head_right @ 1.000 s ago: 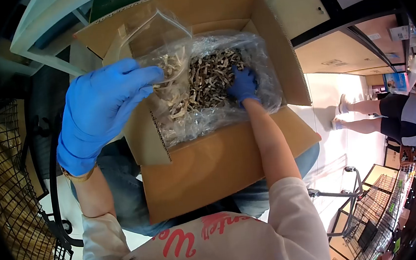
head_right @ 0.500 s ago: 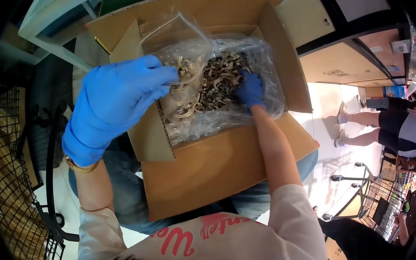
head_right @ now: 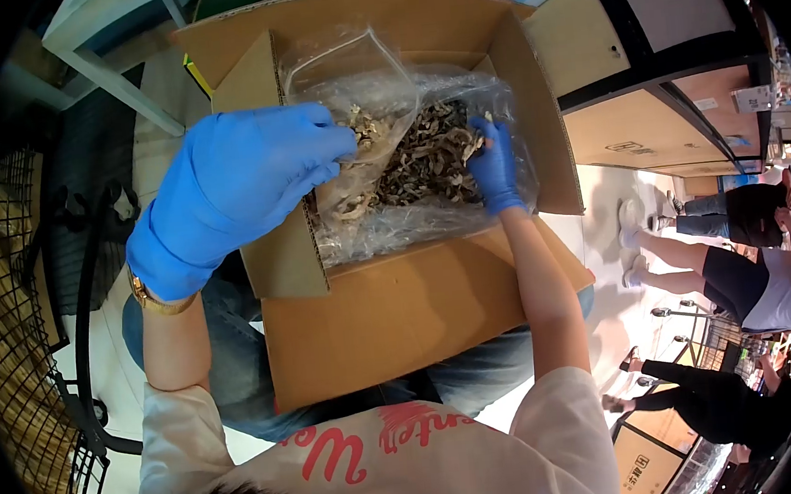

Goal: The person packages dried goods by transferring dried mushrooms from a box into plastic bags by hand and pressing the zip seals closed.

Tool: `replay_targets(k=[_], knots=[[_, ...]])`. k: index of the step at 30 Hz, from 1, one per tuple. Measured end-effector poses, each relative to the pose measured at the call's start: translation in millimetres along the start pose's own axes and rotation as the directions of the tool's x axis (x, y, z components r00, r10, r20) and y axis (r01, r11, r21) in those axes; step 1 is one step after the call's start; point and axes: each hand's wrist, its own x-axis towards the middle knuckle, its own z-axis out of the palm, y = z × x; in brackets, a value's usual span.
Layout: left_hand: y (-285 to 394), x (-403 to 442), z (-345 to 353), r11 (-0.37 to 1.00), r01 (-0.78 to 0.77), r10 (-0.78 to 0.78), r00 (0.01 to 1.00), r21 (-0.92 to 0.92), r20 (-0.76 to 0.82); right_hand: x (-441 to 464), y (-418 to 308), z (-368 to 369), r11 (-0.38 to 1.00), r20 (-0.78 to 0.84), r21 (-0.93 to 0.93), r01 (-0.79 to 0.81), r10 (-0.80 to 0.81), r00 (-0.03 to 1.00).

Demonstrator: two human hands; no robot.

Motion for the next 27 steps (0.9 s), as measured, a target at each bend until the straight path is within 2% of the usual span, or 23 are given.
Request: replay_targets(k=[4, 8, 9, 10, 11, 14, 15, 16, 19, 21, 24, 27], knots=[[1, 0, 3, 1.000, -0.007, 0.007, 1.000, 0.002, 0.007, 23, -41, -23, 1.000, -0.091, 0.020, 0.013, -0.011, 0.996], [0, 0, 14, 0.999, -0.019, 0.021, 0.998, -0.030, 0.053, 29, -65, -38, 0.987, -0.211, 0.120, 0.104, -0.077, 0.974], [0, 0, 17, 0.999, -0.025, 0.027, 0.998, -0.039, 0.058, 29, -74, -43, 0.933, -0.213, 0.357, 0.042, 0.037, 0.976], [0, 0, 21, 0.999, -0.026, 0.028, 0.998, -0.036, 0.056, 30, -88, -50, 0.819, -0.188, 0.573, -0.015, 0.149, 0.971], [1, 0, 25, 0.998, -0.028, 0.030, 0.999, -0.049, 0.043, 29, -102, -58, 0.789, -0.185, 0.615, -0.017, 0.165, 0.969], [6, 2, 31, 0.999, -0.018, 0.021, 0.998, -0.045, 0.063, 29, -111, -74, 0.860, -0.281, 0.504, 0.077, 0.079, 0.957], [8, 3, 32, 1.000, -0.005, 0.008, 0.996, -0.028, 0.094, 29, -117, -79, 0.828, -0.300, 0.551, 0.103, 0.081, 0.951], [10, 3, 33, 1.000, -0.006, 0.008, 0.996, -0.027, 0.093, 30, -123, -86, 0.828, -0.301, 0.551, 0.105, 0.080, 0.950], [14, 5, 37, 1.000, -0.029, 0.029, 0.994, 0.008, 0.101, 38, -145, -107, 0.803, -0.393, 0.546, 0.239, -0.007, 0.920], [16, 5, 39, 0.998, -0.058, 0.056, 0.992, 0.008, 0.112, 44, -161, -121, 0.805, -0.407, 0.536, 0.255, -0.018, 0.913], [17, 6, 47, 0.994, -0.105, 0.103, 0.993, 0.042, 0.056, 53, -191, -128, 0.792, -0.469, 0.531, 0.302, -0.022, 0.883], [21, 8, 54, 0.996, -0.080, 0.073, 0.989, 0.049, 0.129, 62, -200, -124, 0.757, -0.470, 0.491, 0.432, -0.187, 0.863]])
